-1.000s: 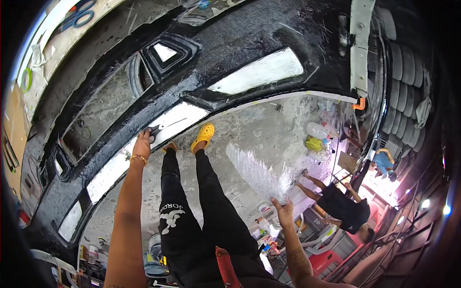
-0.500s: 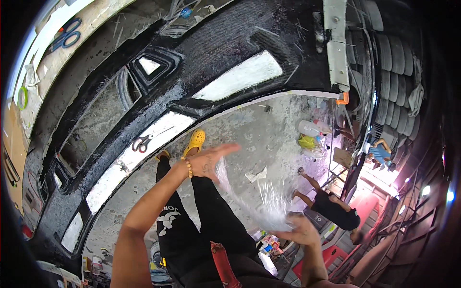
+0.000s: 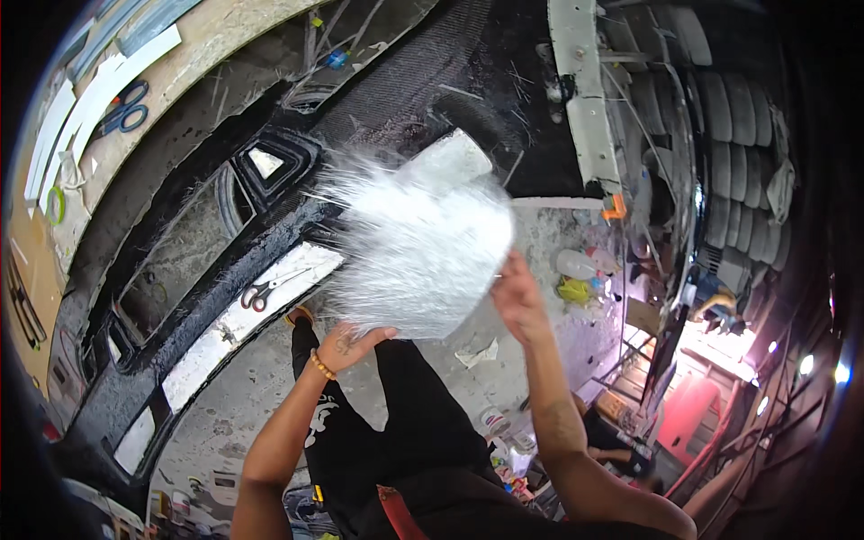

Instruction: The person cuts strips of white fiberglass mat from a larger sheet using scissors. They place the cut mat onto a black carbon fiber car bumper, smoothing it into position. The person repeats this process, cutting additional strips and applying them to different sections of the bumper.

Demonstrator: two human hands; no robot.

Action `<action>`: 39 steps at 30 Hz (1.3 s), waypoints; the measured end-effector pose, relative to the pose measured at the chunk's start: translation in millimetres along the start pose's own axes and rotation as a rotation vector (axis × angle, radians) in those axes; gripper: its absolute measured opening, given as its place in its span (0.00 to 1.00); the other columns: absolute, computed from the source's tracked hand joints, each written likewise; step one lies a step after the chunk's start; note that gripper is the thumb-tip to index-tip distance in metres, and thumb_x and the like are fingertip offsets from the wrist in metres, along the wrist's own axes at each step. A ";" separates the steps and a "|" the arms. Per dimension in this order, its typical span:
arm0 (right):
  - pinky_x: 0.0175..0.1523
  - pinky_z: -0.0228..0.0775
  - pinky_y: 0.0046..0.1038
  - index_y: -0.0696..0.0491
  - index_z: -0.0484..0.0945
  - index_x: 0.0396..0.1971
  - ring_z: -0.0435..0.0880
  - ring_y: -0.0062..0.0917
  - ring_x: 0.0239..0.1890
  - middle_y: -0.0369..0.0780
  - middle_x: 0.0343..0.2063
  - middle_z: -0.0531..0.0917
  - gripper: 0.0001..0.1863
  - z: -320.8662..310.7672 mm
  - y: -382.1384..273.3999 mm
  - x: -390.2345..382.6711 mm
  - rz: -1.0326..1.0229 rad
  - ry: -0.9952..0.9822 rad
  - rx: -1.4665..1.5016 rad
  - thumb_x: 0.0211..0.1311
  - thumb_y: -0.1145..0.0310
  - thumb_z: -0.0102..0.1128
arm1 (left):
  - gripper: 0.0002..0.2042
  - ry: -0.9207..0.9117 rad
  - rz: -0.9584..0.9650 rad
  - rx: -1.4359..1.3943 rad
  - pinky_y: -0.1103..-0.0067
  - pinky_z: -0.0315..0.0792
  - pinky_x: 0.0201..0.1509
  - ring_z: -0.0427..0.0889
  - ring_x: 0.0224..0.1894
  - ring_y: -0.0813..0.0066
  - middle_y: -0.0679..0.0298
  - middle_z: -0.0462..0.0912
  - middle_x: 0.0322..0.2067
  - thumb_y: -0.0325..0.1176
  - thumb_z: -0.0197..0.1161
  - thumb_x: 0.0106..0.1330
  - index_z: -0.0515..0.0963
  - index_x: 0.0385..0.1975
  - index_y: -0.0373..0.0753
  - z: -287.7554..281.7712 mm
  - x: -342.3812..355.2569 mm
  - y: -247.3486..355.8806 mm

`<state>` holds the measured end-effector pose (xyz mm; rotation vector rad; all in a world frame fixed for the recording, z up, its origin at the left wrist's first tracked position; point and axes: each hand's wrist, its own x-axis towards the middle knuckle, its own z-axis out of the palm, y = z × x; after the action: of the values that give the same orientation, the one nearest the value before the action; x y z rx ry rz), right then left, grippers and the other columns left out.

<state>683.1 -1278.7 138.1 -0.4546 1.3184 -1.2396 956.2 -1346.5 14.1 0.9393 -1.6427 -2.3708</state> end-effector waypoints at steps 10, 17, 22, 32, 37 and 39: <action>0.47 0.70 0.20 0.61 0.74 0.52 0.77 0.17 0.45 0.39 0.45 0.81 0.19 -4.7 64.6 67.0 0.282 -0.111 -0.126 0.62 0.72 0.62 | 0.17 0.447 -0.154 -0.351 0.76 0.70 0.52 0.77 0.45 0.74 0.62 0.82 0.42 0.32 0.69 0.59 0.77 0.45 0.31 24.6 25.7 -26.9; 0.49 0.69 0.21 0.62 0.75 0.50 0.77 0.18 0.45 0.40 0.41 0.82 0.17 10.8 52.2 63.7 0.147 -0.179 -0.032 0.62 0.73 0.61 | 0.20 0.400 -0.192 -0.425 0.77 0.71 0.52 0.78 0.45 0.74 0.60 0.82 0.44 0.29 0.72 0.54 0.77 0.46 0.30 20.5 19.1 -16.2; 0.43 0.71 0.27 0.64 0.76 0.45 0.80 0.24 0.38 0.41 0.37 0.83 0.21 -7.1 51.5 87.0 0.231 -0.014 -0.105 0.63 0.60 0.61 | 0.17 0.254 -0.321 -0.111 0.77 0.70 0.48 0.76 0.41 0.77 0.64 0.81 0.38 0.31 0.70 0.57 0.77 0.43 0.31 17.0 21.5 -5.0; 0.37 0.69 0.22 0.62 0.80 0.35 0.77 0.14 0.33 0.34 0.32 0.83 0.12 -53.4 27.2 70.6 0.076 0.327 -0.283 0.65 0.66 0.61 | 0.18 0.071 -0.251 0.297 0.77 0.67 0.30 0.73 0.24 0.78 0.66 0.78 0.21 0.46 0.70 0.57 0.80 0.29 0.34 -43.8 99.1 9.7; 0.26 0.67 0.23 0.61 0.80 0.35 0.75 0.18 0.20 0.39 0.23 0.81 0.11 -94.9 38.4 77.3 -0.360 0.465 -0.862 0.65 0.67 0.60 | 0.22 0.015 -0.203 0.467 0.77 0.70 0.32 0.75 0.25 0.77 0.64 0.78 0.20 0.49 0.70 0.55 0.80 0.30 0.31 -54.7 174.2 7.6; 0.26 0.65 0.20 0.60 0.79 0.31 0.74 0.18 0.17 0.36 0.20 0.78 0.11 -105.0 50.1 74.5 -0.317 0.511 -0.823 0.65 0.66 0.60 | 0.23 0.015 -0.211 0.459 0.78 0.71 0.34 0.77 0.27 0.75 0.63 0.78 0.20 0.49 0.70 0.55 0.80 0.31 0.30 -48.5 194.9 8.9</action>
<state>594.8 -1285.7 32.0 -0.9966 2.2694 -1.0512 823.7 -1471.0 -71.6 1.2521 -2.2368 -2.1291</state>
